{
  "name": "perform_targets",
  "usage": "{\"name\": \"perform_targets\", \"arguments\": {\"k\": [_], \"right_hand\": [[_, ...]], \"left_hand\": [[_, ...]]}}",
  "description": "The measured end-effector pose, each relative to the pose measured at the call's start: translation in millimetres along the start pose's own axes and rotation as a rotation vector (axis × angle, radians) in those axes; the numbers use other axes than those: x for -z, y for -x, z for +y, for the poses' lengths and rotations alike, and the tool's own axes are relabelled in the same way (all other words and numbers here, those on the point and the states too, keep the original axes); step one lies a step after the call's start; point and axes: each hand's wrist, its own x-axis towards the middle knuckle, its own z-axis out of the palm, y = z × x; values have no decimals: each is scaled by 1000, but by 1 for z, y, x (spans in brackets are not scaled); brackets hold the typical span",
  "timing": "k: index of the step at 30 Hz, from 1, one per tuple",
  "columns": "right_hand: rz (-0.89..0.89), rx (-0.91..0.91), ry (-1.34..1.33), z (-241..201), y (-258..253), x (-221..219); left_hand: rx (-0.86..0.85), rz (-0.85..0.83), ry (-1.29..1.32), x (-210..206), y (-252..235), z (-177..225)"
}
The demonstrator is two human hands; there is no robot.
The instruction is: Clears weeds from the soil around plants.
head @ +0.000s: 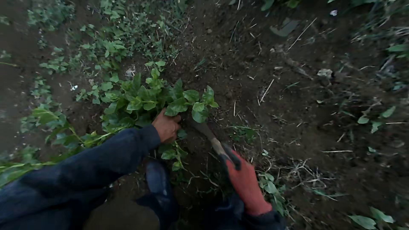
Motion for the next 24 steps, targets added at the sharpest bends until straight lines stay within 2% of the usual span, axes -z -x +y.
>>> {"name": "perform_targets", "arguments": {"k": [2,3,5,7,10,12,14,16,17,20,22,24], "right_hand": [[-10,77,64,8,21,21],[-49,59,44,14,36,39],[-129,-59,-69,24,63,72],[-190,-190,-167,32,76,85],[-209,-223,-88,21,56,60],[-167,-119,3,12,32,23],[-137,-44,38,7,30,10],[-163,-36,15,8,47,34],[-166,-80,-27,7,58,51],[-170,-295,-163,-6,82,103],[-113,-327,-231,11,76,111],[-44,-270,-160,8,36,85]], "left_hand": [[-7,-9,23,-2,3,-4],[-14,-19,45,-5,4,-4],[-39,-16,89,-6,1,-5],[-33,22,117,-12,0,-5],[78,-7,187,-14,-10,12],[163,-63,187,-8,-17,23],[167,-70,183,-3,-14,24],[63,-2,169,0,-2,27],[-21,79,159,-2,4,34],[-229,175,249,2,13,72],[-218,165,270,11,-2,82],[-48,94,251,20,-27,68]]}}
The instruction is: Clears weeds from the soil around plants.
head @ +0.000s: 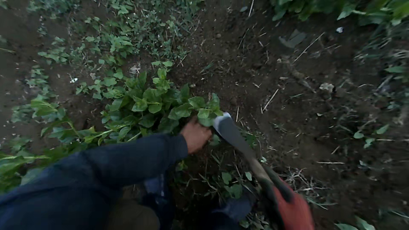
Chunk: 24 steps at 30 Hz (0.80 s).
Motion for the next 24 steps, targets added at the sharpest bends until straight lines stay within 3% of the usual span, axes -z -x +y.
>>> {"name": "perform_targets", "arguments": {"k": [2,4,6,8,13,15,17,19,21,23,24], "right_hand": [[34,133,105,-19,-52,-45],[53,239,179,-27,-69,-69],[76,297,215,-21,-50,-55],[5,248,182,-17,-18,-23],[-263,-1,1,-6,-6,20],[-231,29,-103,2,-16,29],[-107,100,-127,-8,-31,26],[-36,140,-18,-33,-53,2],[-86,199,134,-44,-70,-29],[-205,234,246,-40,-66,-37],[-261,242,272,-36,-58,-30]], "left_hand": [[162,-55,-86,13,-21,-25],[196,12,-223,17,-33,-51],[155,20,-351,25,-25,-57],[136,-152,-306,33,-3,-42],[-191,-294,127,-16,50,-5],[-296,-430,262,-16,69,13],[-414,-451,271,6,80,17],[-420,-322,273,58,86,11],[-346,24,294,111,84,-10],[-177,337,168,135,59,-50],[-64,388,79,138,42,-74]]}}
